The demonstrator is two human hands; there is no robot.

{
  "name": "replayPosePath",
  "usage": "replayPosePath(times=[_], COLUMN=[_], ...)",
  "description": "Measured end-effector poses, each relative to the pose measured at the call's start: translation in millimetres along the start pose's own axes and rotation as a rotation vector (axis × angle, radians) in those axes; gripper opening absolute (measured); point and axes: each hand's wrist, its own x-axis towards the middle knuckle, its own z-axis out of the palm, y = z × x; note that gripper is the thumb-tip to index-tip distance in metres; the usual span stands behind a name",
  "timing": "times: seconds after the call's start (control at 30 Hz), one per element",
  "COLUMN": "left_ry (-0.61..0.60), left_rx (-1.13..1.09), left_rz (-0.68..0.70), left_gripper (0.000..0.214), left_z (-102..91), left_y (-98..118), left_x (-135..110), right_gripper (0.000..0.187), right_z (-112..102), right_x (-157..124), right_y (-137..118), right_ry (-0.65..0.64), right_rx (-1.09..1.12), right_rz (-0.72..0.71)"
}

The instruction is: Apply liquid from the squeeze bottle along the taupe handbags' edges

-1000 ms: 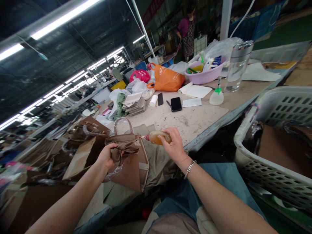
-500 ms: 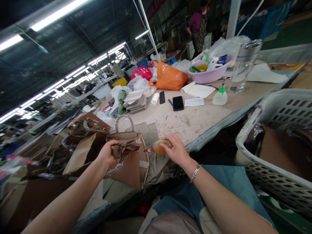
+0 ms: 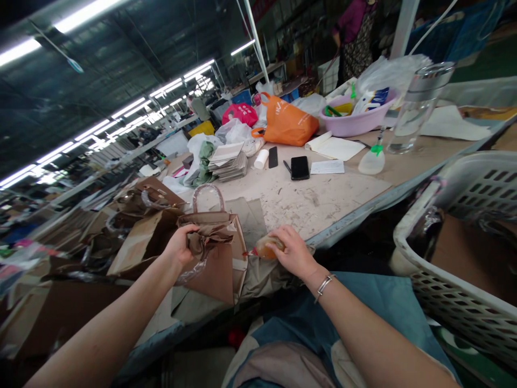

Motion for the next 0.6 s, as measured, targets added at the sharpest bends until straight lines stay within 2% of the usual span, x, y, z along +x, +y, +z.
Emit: replayPosePath(times=[0.1, 0.3, 0.47, 0.6], left_ry=[-0.038, -0.05, -0.042, -0.032], left_rx=[0.038, 0.033, 0.037, 0.049], left_rz=[0.025, 0.021, 0.023, 0.03], left_gripper=[0.011, 0.012, 0.009, 0.008], left_z=[-1.8, -4.5, -6.2, -6.8], left_y=[0, 1, 1, 1], left_x=[0, 0, -1, -2], right_gripper=[0.012, 0.014, 0.015, 0.018], right_z=[3, 8, 12, 12], right_x=[-6, -9, -14, -15], right_y=[-1, 0, 3, 3], right_ry=[-0.045, 0.014, -0.091, -0.091], right_rx=[0.012, 0.014, 0.015, 0.048], right_rz=[0.046, 0.117, 0.222, 0.291])
